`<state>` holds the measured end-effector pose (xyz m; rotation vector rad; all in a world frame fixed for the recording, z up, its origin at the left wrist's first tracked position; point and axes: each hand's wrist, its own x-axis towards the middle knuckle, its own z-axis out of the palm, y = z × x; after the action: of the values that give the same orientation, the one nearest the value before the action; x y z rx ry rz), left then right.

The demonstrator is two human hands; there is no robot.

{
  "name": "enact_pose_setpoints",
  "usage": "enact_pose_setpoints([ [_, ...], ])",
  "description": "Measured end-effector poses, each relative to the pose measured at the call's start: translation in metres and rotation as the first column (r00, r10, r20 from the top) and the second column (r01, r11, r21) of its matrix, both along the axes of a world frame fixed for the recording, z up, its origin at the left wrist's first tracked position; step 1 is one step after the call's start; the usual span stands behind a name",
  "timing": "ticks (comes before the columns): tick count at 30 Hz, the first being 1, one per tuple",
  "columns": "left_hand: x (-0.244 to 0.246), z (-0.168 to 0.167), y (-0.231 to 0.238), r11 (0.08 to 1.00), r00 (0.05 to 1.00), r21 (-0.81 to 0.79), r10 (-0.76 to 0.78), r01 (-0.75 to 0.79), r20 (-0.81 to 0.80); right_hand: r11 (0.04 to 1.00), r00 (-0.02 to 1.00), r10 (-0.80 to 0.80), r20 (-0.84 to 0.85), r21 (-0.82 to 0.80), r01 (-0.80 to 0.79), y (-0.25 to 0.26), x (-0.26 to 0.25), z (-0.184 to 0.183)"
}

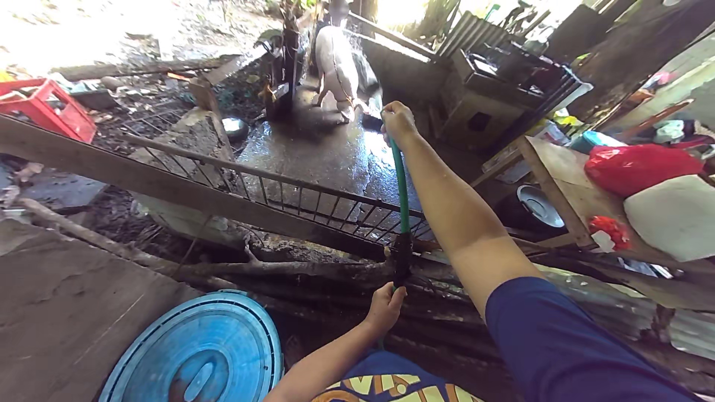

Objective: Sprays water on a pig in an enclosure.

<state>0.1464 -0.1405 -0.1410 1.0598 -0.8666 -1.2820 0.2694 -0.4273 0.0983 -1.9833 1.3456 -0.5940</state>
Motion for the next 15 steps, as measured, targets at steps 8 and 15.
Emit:
enact_pose_setpoints([
  [8,0.005,-0.001,-0.002,1.000,1.000,-0.014,0.012,-0.012,-0.018,1.000,1.000,-0.013,-0.017,0.000,0.013,-0.005,0.006,0.000],
  [15,0.010,0.000,-0.004,1.000,0.999,-0.018,0.021,-0.022,-0.034,1.000,1.000,-0.024,0.000,-0.008,0.024,-0.003,0.013,0.005],
])
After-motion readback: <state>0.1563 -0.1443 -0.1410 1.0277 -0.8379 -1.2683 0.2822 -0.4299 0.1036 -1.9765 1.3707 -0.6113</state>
